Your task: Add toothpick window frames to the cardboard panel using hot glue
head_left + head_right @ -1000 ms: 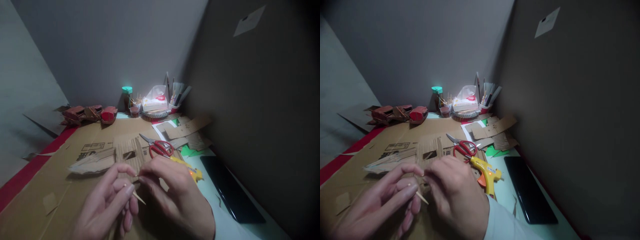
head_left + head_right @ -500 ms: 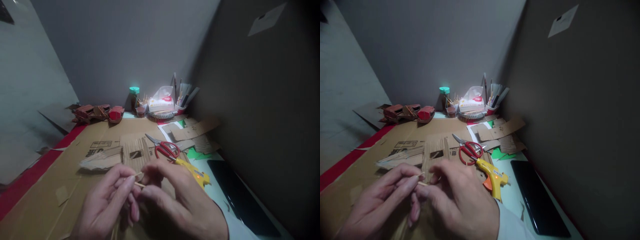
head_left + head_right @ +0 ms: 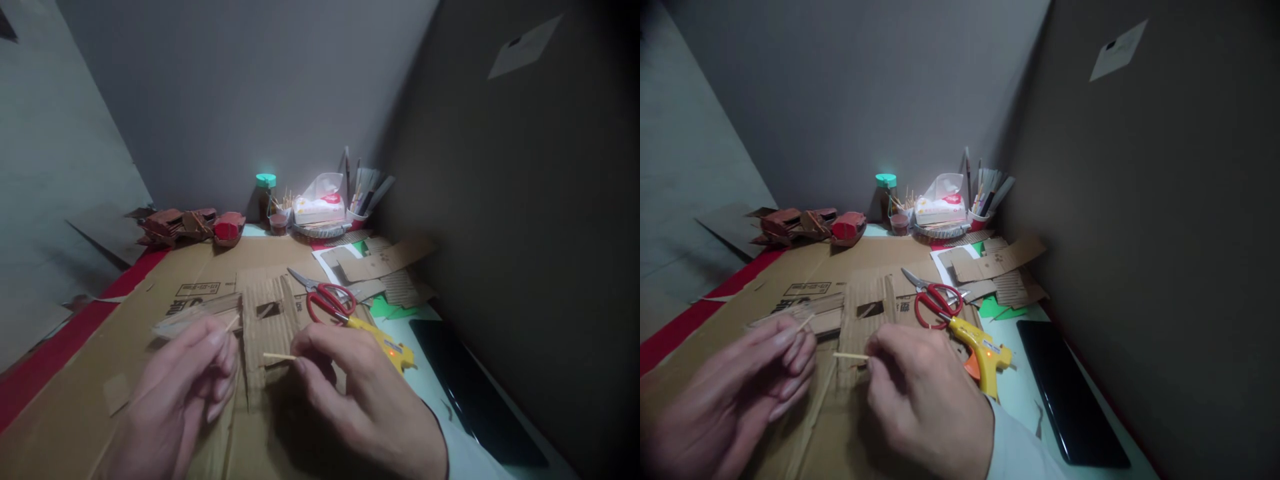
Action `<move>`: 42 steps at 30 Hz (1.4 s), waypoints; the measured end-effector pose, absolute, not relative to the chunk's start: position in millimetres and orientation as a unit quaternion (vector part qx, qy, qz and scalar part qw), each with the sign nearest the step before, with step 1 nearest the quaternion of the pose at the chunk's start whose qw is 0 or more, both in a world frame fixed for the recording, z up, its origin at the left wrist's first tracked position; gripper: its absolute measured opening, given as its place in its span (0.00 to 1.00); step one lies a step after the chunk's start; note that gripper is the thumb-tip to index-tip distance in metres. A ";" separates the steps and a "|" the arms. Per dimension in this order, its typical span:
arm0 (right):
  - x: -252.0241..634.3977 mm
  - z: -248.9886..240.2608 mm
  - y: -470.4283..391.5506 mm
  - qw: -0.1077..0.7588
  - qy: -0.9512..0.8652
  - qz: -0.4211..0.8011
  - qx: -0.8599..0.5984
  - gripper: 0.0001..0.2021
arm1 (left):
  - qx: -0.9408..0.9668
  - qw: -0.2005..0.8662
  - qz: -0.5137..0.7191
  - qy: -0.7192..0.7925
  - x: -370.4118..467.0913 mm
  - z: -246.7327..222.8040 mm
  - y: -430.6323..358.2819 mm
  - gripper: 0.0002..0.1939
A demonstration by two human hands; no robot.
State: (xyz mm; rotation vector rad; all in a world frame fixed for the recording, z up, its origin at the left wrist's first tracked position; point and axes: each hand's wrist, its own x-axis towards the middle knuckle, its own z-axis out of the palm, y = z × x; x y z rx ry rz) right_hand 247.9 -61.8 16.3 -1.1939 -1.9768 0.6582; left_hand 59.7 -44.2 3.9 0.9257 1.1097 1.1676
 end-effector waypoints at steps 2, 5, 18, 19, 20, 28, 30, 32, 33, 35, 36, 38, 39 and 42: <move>247.7 16.6 -61.4 0.361 -0.767 0.257 -0.464 0.07 | 0.412 0.601 0.495 0.474 57.9 -0.5 -42.1 0.18; 247.6 16.8 -60.7 0.360 -0.773 0.256 -0.455 0.07 | 0.446 0.596 0.456 0.487 57.2 -5.9 -40.0 0.16; 245.7 7.8 -66.0 0.336 -0.823 0.151 -0.433 0.07 | 0.718 0.317 0.384 0.486 72.8 -12.2 -56.5 0.16; 245.5 7.0 -66.2 0.338 -0.824 0.141 -0.432 0.08 | 0.717 0.310 0.382 0.493 73.7 -11.9 -57.1 0.16; 245.3 6.2 -66.3 0.340 -0.825 0.131 -0.432 0.08 | 0.711 0.309 0.380 0.504 74.5 -11.3 -57.9 0.17; 242.2 1.8 -66.3 0.344 -0.825 0.107 -0.435 0.10 | 0.715 0.332 0.381 0.483 72.4 -11.8 -57.5 0.22; 241.8 1.6 -66.8 0.344 -0.824 0.112 -0.437 0.10 | 0.741 0.331 0.372 0.451 69.6 -15.0 -53.7 0.21; 241.8 1.9 -67.1 0.340 -0.825 0.108 -0.439 0.10 | 0.757 0.326 0.359 0.438 67.7 -17.5 -50.4 0.19; 241.9 2.1 -67.1 0.338 -0.826 0.103 -0.439 0.10 | 0.762 0.316 0.358 0.437 67.1 -18.3 -49.2 0.18; 242.1 2.5 -66.9 0.331 -0.829 0.085 -0.443 0.10 | 0.773 0.288 0.363 0.434 66.6 -19.0 -47.9 0.15; 242.3 2.6 -66.6 0.326 -0.829 0.073 -0.449 0.11 | 0.776 0.277 0.365 0.434 66.6 -19.1 -47.7 0.15; 242.3 2.4 -66.1 0.314 -0.828 0.051 -0.463 0.11 | 0.779 0.266 0.370 0.432 66.8 -19.4 -47.9 0.14; 242.0 2.2 -66.0 0.308 -0.827 0.040 -0.469 0.11 | 0.778 0.267 0.368 0.434 67.0 -19.8 -48.2 0.14; 240.3 0.9 -67.7 0.310 -0.827 0.023 -0.468 0.10 | 0.778 0.253 0.380 0.431 69.4 -21.2 -51.0 0.14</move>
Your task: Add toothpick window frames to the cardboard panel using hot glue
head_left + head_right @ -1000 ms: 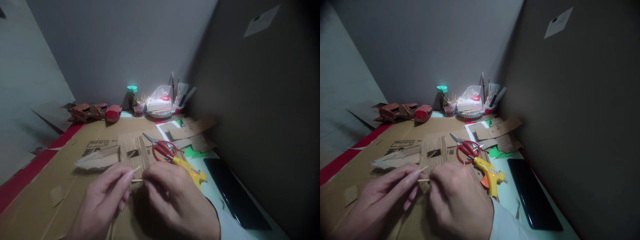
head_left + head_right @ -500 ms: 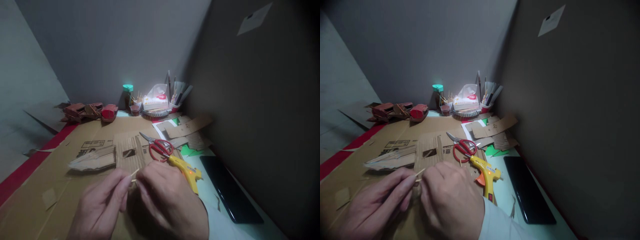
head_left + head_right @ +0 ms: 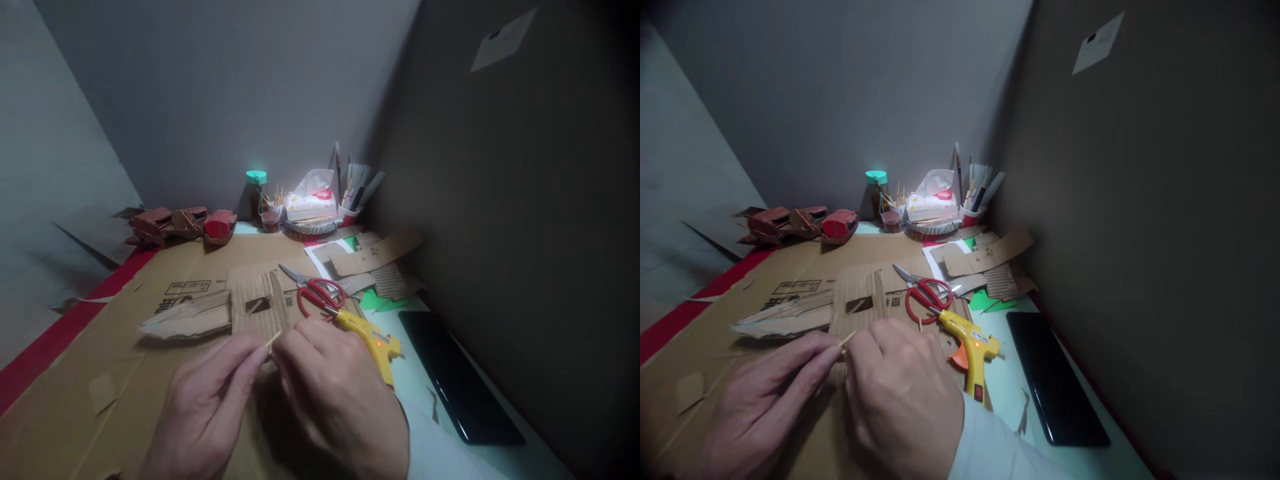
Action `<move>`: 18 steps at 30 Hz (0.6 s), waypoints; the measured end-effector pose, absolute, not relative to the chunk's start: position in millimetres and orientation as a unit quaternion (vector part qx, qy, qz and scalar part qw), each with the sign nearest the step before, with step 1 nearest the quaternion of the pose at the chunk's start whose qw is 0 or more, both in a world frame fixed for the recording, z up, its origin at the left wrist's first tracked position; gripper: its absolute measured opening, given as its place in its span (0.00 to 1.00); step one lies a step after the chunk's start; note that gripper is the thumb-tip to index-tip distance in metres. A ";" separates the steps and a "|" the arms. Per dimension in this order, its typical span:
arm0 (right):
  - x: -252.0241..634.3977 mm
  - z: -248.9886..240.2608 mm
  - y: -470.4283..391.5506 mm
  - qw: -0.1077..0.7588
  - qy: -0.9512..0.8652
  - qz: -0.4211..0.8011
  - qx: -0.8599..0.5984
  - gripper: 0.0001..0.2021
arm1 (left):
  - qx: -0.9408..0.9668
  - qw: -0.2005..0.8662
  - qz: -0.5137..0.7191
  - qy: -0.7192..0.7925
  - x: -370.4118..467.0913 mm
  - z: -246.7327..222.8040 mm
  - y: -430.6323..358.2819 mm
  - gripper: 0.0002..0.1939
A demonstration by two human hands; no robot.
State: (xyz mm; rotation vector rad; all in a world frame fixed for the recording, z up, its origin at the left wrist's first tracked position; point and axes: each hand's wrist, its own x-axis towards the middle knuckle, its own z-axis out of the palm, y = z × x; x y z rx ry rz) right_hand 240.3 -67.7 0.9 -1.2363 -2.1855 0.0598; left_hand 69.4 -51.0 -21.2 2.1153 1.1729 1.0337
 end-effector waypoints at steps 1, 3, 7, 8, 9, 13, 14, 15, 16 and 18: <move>239.3 0.4 -69.0 0.317 -0.827 0.020 -0.464 0.10 | 0.776 0.241 0.391 0.432 71.0 -21.5 -52.6 0.14; 237.2 -0.3 -71.9 0.340 -0.823 0.016 -0.455 0.10 | 0.769 0.214 0.415 0.437 75.1 -21.1 -56.6 0.14; 234.3 0.9 -75.1 0.366 -0.815 0.002 -0.448 0.09 | 0.749 0.182 0.459 0.442 82.9 -16.7 -64.2 0.13; 234.2 2.0 -75.1 0.364 -0.817 0.002 -0.447 0.08 | 0.745 0.180 0.465 0.443 83.7 -15.4 -65.3 0.12; 234.3 3.3 -75.0 0.358 -0.821 0.005 -0.444 0.08 | 0.741 0.179 0.469 0.447 83.8 -14.2 -66.0 0.12; 234.3 9.0 -76.0 0.326 -0.840 0.036 -0.433 0.07 | 0.741 0.174 0.470 0.447 79.2 -11.7 -67.1 0.10; 233.8 10.0 -77.1 0.322 -0.841 0.042 -0.432 0.07 | 0.748 0.172 0.464 0.442 77.3 -11.7 -67.4 0.10; 233.2 10.9 -78.4 0.320 -0.841 0.047 -0.433 0.07 | 0.756 0.172 0.457 0.436 75.5 -11.8 -67.8 0.11; 232.4 11.6 -79.9 0.317 -0.842 0.049 -0.434 0.06 | 0.760 0.175 0.451 0.434 73.7 -12.0 -68.4 0.12; 230.6 13.0 -82.9 0.306 -0.843 0.047 -0.440 0.07 | 0.760 0.191 0.445 0.435 70.4 -12.6 -69.8 0.13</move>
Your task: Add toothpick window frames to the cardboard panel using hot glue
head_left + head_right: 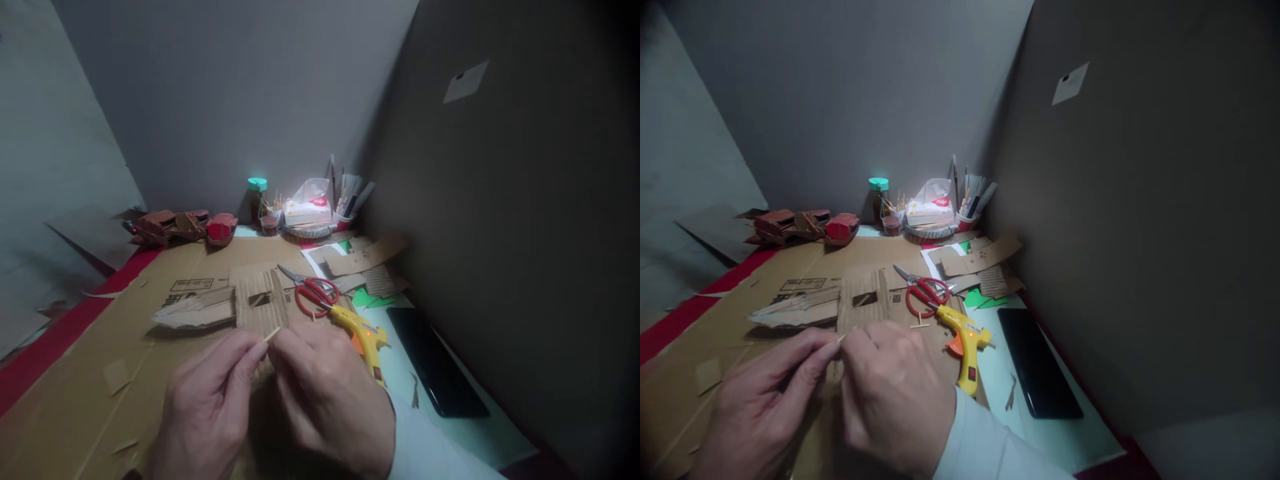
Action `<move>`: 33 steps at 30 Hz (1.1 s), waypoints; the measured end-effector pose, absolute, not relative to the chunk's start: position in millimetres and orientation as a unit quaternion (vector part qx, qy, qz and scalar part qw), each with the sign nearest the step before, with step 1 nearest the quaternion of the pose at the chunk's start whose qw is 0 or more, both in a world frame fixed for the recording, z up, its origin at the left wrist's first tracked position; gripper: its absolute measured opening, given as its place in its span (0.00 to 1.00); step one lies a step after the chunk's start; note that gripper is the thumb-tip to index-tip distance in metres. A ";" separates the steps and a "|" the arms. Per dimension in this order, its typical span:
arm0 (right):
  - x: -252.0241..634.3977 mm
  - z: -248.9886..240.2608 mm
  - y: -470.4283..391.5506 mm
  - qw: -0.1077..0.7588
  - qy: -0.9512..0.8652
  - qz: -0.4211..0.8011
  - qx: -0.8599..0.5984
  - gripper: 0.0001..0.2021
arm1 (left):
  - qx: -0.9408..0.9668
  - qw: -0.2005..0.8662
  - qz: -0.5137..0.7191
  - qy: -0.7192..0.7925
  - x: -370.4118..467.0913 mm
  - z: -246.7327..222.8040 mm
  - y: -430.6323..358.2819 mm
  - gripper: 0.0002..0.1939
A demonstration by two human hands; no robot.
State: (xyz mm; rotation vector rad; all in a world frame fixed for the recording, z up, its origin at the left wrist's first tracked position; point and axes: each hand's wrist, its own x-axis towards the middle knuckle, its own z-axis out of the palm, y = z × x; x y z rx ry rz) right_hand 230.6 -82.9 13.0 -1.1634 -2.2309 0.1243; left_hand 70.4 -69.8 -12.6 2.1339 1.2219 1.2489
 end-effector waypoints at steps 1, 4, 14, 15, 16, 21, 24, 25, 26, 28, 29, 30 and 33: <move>229.5 13.8 -84.3 0.295 -0.844 0.043 -0.446 0.08 | 0.755 0.201 0.445 0.438 69.0 -12.8 -70.7 0.14; 225.2 17.1 -87.4 0.244 -0.842 0.018 -0.481 0.08 | 0.739 0.219 0.456 0.445 65.8 -13.1 -74.3 0.13; 197.2 10.6 -101.9 0.234 -0.831 -0.014 -0.504 0.05 | 0.704 0.222 0.489 0.464 54.5 -20.7 -89.7 0.12; 195.1 8.1 -104.8 0.241 -0.829 -0.013 -0.505 0.04 | 0.707 0.218 0.488 0.463 52.8 -22.5 -91.1 0.13; 193.3 5.6 -107.6 0.248 -0.826 -0.010 -0.506 0.04 | 0.712 0.216 0.484 0.461 51.4 -24.3 -92.5 0.14; 186.4 -3.6 -116.0 0.273 -0.819 0.011 -0.505 0.03 | 0.726 0.196 0.487 0.445 47.9 -30.8 -97.9 0.14; 182.0 -5.1 -114.6 0.282 -0.811 0.022 -0.512 0.04 | 0.721 0.172 0.507 0.440 47.9 -32.0 -98.5 0.14; 180.5 -4.9 -113.7 0.284 -0.808 0.025 -0.516 0.04 | 0.719 0.164 0.512 0.440 47.9 -32.3 -98.3 0.14; 178.9 -4.5 -112.7 0.285 -0.804 0.027 -0.520 0.04 | 0.716 0.155 0.518 0.441 47.9 -32.6 -97.9 0.14; 176.0 -3.3 -111.1 0.288 -0.798 0.028 -0.529 0.04 | 0.711 0.134 0.529 0.443 47.8 -33.4 -96.7 0.14; 174.8 -2.7 -110.6 0.289 -0.796 0.029 -0.532 0.04 | 0.709 0.122 0.532 0.446 47.8 -33.9 -96.0 0.14; 173.8 -2.3 -110.3 0.290 -0.793 0.029 -0.534 0.04 | 0.707 0.111 0.535 0.449 48.0 -34.3 -95.2 0.14; 171.7 -2.8 -110.2 0.297 -0.787 0.031 -0.539 0.05 | 0.705 0.081 0.538 0.455 48.9 -34.4 -92.8 0.13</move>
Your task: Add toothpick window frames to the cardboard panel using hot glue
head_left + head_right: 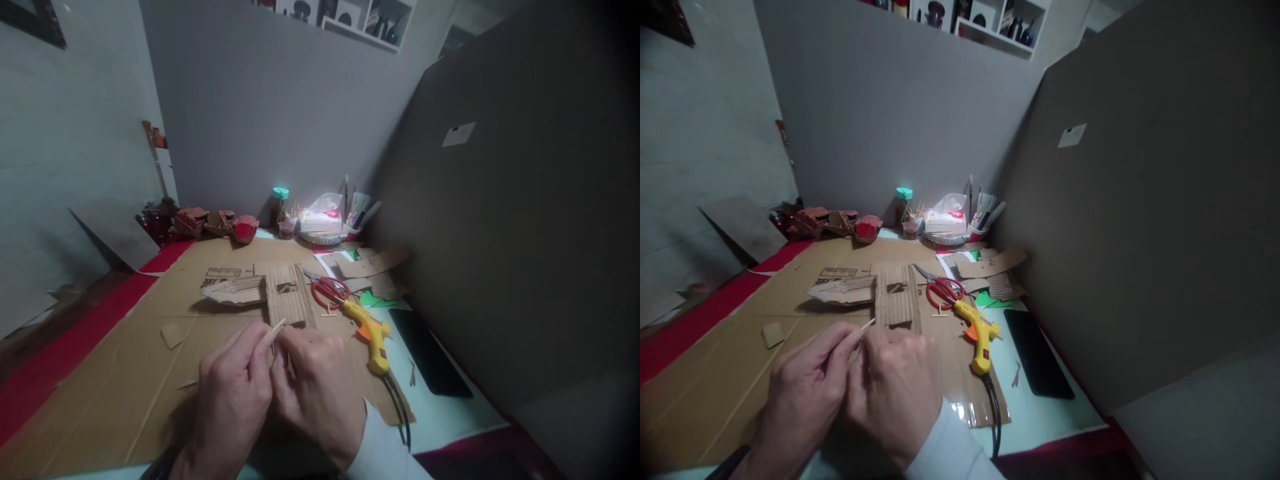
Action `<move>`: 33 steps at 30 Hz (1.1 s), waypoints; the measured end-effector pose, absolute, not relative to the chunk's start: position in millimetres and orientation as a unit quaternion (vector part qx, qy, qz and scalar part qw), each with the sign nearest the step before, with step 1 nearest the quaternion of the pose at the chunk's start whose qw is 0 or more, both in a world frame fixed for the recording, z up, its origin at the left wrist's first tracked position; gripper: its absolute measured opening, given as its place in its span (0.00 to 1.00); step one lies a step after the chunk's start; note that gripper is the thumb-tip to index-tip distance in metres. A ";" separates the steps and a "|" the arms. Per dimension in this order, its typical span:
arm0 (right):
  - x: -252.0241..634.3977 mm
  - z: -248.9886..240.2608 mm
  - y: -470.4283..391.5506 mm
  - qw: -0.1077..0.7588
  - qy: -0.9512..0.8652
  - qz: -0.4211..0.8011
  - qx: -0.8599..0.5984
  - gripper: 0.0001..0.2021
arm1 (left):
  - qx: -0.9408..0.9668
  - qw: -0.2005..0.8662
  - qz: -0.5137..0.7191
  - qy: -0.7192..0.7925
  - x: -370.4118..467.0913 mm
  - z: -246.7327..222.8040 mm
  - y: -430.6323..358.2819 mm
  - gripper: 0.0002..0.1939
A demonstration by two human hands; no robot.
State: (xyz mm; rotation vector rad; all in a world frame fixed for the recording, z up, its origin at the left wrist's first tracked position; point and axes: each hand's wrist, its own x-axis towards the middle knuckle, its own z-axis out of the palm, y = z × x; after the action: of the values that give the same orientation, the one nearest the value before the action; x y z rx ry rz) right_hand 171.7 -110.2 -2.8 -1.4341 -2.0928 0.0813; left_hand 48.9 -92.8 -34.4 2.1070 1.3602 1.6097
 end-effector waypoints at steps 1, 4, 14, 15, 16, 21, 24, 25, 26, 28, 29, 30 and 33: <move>171.1 -3.6 -110.4 0.301 -0.785 0.032 -0.541 0.05 | 0.704 0.072 0.539 0.457 49.3 -34.2 -92.4 0.13; 168.2 -6.7 -111.1 0.313 -0.776 0.039 -0.546 0.06 | 0.702 0.051 0.540 0.462 49.8 -33.4 -93.1 0.14; 181.8 4.1 -107.2 0.292 -0.810 0.091 -0.501 0.07 | 0.734 0.172 0.493 0.434 41.2 -27.7 -95.4 0.12; 187.3 7.6 -107.0 0.284 -0.821 0.106 -0.483 0.06 | 0.742 0.225 0.471 0.421 38.1 -24.6 -93.8 0.13; 192.6 11.4 -107.0 0.277 -0.833 0.124 -0.462 0.07 | 0.744 0.278 0.448 0.411 34.8 -21.5 -92.2 0.14; 208.8 30.7 -106.5 0.260 -0.857 0.223 -0.386 0.10 | 0.699 0.480 0.373 0.378 20.4 -12.1 -86.3 0.18; 212.2 35.9 -102.4 0.274 -0.838 0.312 -0.355 0.13 | 0.667 0.552 0.357 0.352 16.2 -10.0 -84.7 0.17; 213.1 36.2 -100.6 0.277 -0.830 0.341 -0.344 0.13 | 0.653 0.576 0.353 0.344 15.7 -8.9 -84.4 0.16; 214.0 36.0 -98.9 0.280 -0.821 0.366 -0.336 0.13 | 0.638 0.600 0.348 0.334 15.8 -7.6 -84.3 0.16; 215.4 35.1 -96.7 0.291 -0.799 0.415 -0.323 0.12 | 0.605 0.649 0.340 0.310 17.4 -4.3 -84.2 0.16; 215.6 34.9 -96.5 0.296 -0.786 0.445 -0.310 0.12 | 0.591 0.671 0.334 0.299 18.8 -2.6 -84.2 0.17; 215.5 35.0 -96.6 0.298 -0.772 0.482 -0.288 0.12 | 0.571 0.694 0.331 0.287 20.4 -0.8 -84.1 0.17; 215.2 37.9 -94.8 0.284 -0.748 0.566 -0.196 0.15 | 0.459 0.774 0.345 0.266 25.4 4.0 -81.7 0.14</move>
State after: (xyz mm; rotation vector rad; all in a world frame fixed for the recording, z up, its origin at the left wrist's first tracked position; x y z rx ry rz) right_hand 215.2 -94.8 37.9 -0.5251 -2.0023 1.5155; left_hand 25.4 -81.7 4.0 0.9942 0.5754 0.7478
